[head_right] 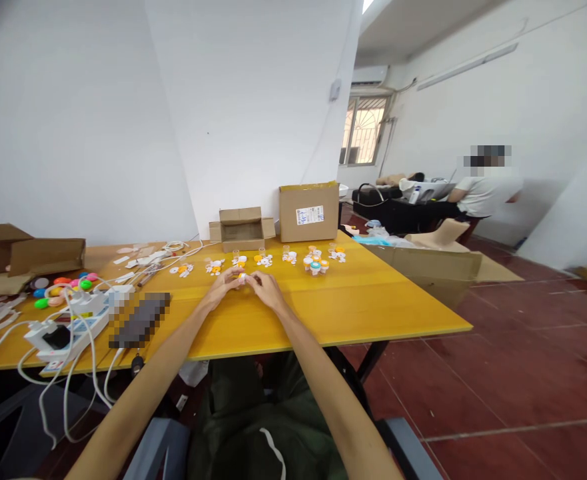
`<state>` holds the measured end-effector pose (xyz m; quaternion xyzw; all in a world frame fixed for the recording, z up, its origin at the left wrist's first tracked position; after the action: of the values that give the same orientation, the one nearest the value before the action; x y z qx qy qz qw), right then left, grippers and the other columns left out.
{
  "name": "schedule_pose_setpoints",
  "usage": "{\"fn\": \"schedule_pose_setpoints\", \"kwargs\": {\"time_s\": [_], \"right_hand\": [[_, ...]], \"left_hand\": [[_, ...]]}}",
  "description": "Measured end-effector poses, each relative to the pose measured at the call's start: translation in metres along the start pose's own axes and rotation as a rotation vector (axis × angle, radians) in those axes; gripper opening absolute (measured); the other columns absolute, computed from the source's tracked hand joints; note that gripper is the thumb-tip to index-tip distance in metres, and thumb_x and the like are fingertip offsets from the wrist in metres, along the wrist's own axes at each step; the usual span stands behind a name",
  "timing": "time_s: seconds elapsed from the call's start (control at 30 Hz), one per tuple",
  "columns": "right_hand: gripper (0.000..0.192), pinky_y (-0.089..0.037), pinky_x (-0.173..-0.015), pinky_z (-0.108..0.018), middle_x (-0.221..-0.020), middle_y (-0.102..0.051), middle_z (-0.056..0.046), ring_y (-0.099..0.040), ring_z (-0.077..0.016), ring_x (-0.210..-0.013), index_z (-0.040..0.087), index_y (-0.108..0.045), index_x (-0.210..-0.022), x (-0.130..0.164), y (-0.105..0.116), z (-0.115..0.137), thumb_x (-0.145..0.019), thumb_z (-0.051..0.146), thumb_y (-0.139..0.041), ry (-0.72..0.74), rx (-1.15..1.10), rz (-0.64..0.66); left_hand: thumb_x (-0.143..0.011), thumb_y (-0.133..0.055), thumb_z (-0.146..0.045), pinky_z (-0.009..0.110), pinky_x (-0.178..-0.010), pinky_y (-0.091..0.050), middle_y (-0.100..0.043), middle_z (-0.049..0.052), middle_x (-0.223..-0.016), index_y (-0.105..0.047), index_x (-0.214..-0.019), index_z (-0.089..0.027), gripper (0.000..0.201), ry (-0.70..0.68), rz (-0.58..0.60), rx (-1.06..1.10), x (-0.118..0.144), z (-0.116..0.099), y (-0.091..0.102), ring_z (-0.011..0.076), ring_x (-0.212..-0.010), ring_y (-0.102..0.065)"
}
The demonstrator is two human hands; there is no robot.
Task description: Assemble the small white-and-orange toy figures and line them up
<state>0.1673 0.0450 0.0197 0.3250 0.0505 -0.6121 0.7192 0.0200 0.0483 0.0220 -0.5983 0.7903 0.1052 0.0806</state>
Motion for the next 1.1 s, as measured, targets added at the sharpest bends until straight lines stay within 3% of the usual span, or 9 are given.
{"fn": "schedule_pose_setpoints", "kwargs": {"time_s": [0.13, 0.37, 0.57, 0.77, 0.97, 1.1], "right_hand": [[0.034, -0.046, -0.06, -0.027, -0.067, -0.063, 0.002, -0.057, -0.0148, -0.058, 0.022, -0.063, -0.082, 0.0005, 0.0004, 0.0013, -0.089, 0.053, -0.051, -0.008, -0.013, 0.009], [0.034, -0.046, -0.061, -0.026, -0.071, -0.065, 0.001, -0.058, -0.0149, -0.062, 0.022, -0.063, -0.083, 0.0007, 0.0003, 0.0019, -0.089, 0.053, -0.051, -0.017, -0.029, 0.018], [0.035, -0.046, -0.061, -0.027, -0.07, -0.065, 0.001, -0.058, -0.0146, -0.06, 0.022, -0.064, -0.082, 0.0006, 0.0016, 0.0008, -0.089, 0.054, -0.052, 0.007, -0.028, -0.007], [0.036, -0.046, -0.059, -0.027, -0.068, -0.064, 0.001, -0.058, -0.0153, -0.059, 0.023, -0.065, -0.082, 0.0001, 0.0012, -0.0006, -0.088, 0.056, -0.053, 0.025, -0.049, -0.018], [0.035, -0.046, -0.06, -0.027, -0.065, -0.063, 0.002, -0.057, -0.0151, -0.057, 0.023, -0.065, -0.082, -0.0002, 0.0012, -0.0025, -0.09, 0.055, -0.052, 0.04, -0.033, -0.017], [0.034, -0.046, -0.06, -0.027, -0.067, -0.064, 0.002, -0.058, -0.0151, -0.057, 0.023, -0.065, -0.084, -0.0005, 0.0018, -0.0032, -0.089, 0.054, -0.053, 0.041, -0.031, -0.025]], "left_hand": [[-0.07, -0.079, -0.052, 0.03, -0.072, -0.049, -0.071, 0.005, -0.089, -0.068, -0.104, -0.019, 0.049, 0.04, 0.006, -0.018, -0.0003, 0.0034, -0.001, 0.0176, -0.077, -0.066], [-0.061, -0.088, -0.04, 0.03, -0.087, -0.049, -0.069, 0.007, -0.114, -0.068, -0.106, -0.021, 0.052, -0.014, -0.001, 0.024, 0.0, -0.001, -0.0006, 0.019, -0.097, -0.065], [-0.071, -0.079, -0.051, 0.031, -0.075, -0.05, -0.072, 0.006, -0.092, -0.067, -0.108, -0.019, 0.051, 0.047, 0.011, -0.032, -0.0011, 0.0054, -0.0006, 0.0185, -0.081, -0.066], [-0.063, -0.086, -0.041, 0.03, -0.087, -0.049, -0.07, 0.007, -0.112, -0.067, -0.11, -0.021, 0.054, -0.017, -0.01, -0.001, 0.0001, -0.001, -0.0007, 0.0206, -0.101, -0.065], [-0.072, -0.077, -0.054, 0.029, -0.071, -0.048, -0.071, 0.005, -0.088, -0.067, -0.107, -0.018, 0.051, 0.046, 0.012, -0.024, -0.0012, 0.0037, -0.0021, 0.0171, -0.077, -0.066], [-0.065, -0.085, -0.045, 0.029, -0.079, -0.049, -0.071, 0.007, -0.103, -0.068, -0.108, -0.02, 0.053, 0.004, -0.002, -0.011, -0.0008, 0.0019, 0.0001, 0.019, -0.09, -0.067]]}}
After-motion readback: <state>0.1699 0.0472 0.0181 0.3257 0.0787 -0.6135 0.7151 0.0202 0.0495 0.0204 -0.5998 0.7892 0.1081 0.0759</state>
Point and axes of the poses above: each hand's wrist, its own x-axis away from the middle knuckle, its own y-axis out of the back of the hand, z = x × y, the point moved 6 cm from there along -x, towards the middle knuckle
